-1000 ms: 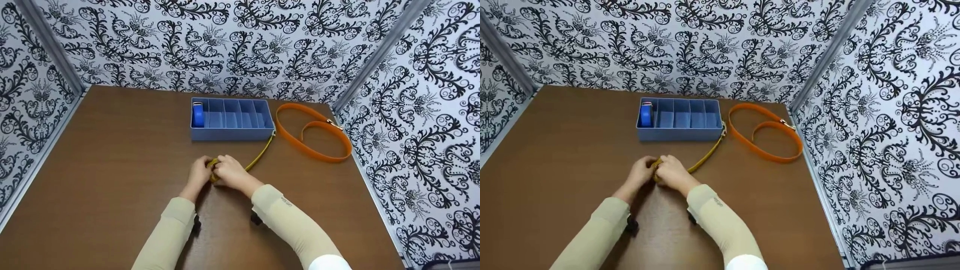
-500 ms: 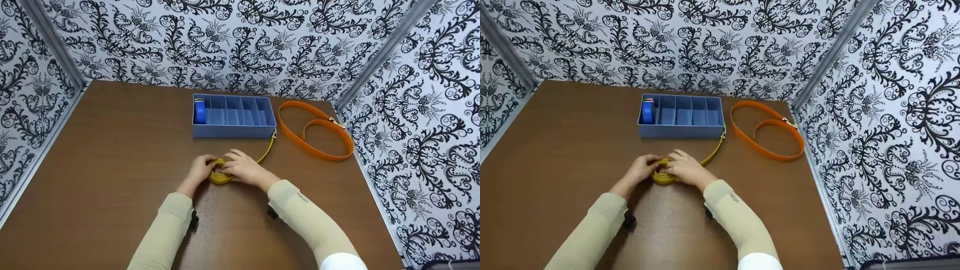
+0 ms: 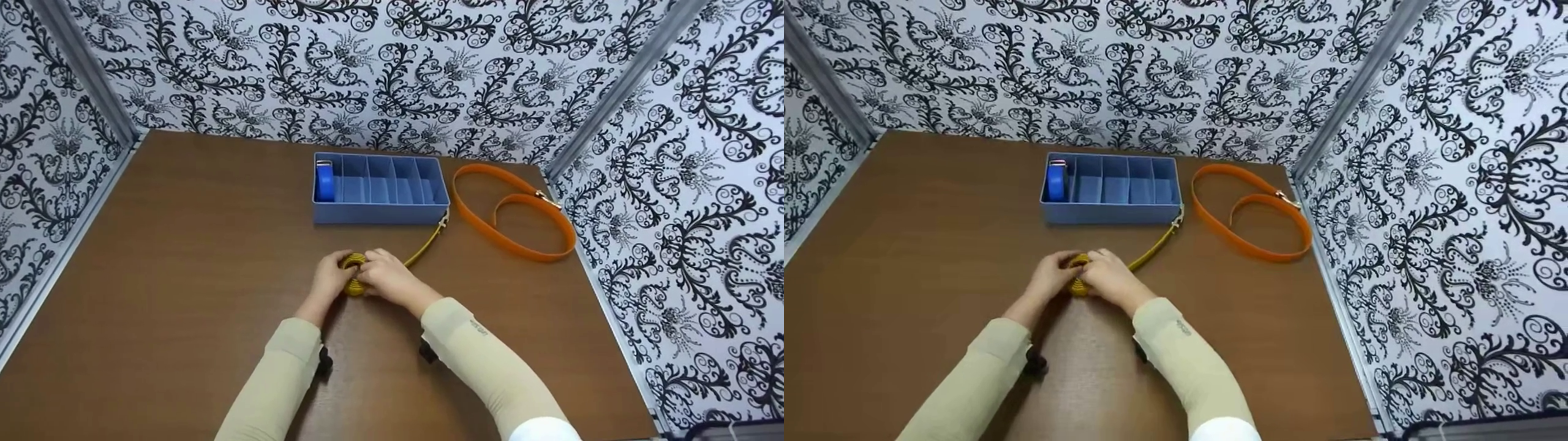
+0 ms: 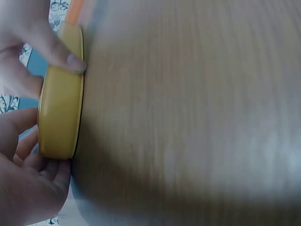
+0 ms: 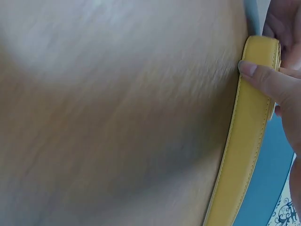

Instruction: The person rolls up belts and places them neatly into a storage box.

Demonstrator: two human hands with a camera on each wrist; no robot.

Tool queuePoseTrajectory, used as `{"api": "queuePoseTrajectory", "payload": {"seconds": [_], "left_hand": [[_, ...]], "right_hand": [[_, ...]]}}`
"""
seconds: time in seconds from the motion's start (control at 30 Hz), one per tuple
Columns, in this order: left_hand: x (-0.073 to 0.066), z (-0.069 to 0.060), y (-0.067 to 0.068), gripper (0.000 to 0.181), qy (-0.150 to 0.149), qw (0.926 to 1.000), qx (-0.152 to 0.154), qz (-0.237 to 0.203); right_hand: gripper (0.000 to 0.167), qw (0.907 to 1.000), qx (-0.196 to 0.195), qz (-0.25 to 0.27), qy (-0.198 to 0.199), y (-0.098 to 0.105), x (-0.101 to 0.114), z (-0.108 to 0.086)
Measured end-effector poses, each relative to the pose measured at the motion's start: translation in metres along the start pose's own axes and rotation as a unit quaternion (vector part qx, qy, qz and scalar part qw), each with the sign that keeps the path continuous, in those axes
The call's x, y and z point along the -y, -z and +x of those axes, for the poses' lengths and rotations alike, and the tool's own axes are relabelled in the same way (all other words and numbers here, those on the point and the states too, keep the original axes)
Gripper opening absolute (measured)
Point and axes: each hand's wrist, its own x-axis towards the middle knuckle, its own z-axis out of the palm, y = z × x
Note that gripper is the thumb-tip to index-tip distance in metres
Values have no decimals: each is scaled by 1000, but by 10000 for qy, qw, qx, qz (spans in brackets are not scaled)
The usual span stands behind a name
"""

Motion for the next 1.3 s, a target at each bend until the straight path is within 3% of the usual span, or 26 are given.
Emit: {"api": "queuePoseTrajectory", "payload": {"seconds": [0.07, 0.2, 0.33, 0.5, 0.8, 0.93, 1.17, 1.3], "left_hand": [[-1, -3, -1, 44, 147, 9998, -168, 13], [-5, -7, 0, 45, 387, 9965, -584, 458], [-7, -7, 2, 36, 479, 9920, -720, 918], [-6, -5, 3, 30, 436, 9933, -515, 935], [-6, -1, 10, 28, -89, 9940, 251, 1056], [-6, 0, 14, 25, -295, 9918, 619, 1079], [-5, 0, 15, 27, -539, 9913, 758, 935], [-2, -2, 12, 28, -554, 9915, 715, 931]], "right_hand": [[20, 9999, 27, -2, -166, -2, 5, 3], [27, 9986, 68, -197, -487, -6, 13, 8], [30, 9979, 89, -266, -578, -6, 15, 10], [30, 9984, 314, -36, -471, -5, 12, 7], [41, 9991, 368, 35, 200, 5, 3, -6], [33, 9980, 333, 220, 485, 10, -4, -12], [9, 9972, 19, 184, 724, 10, -9, -6], [10, 9973, 73, 141, 713, 7, -4, -2]]}}
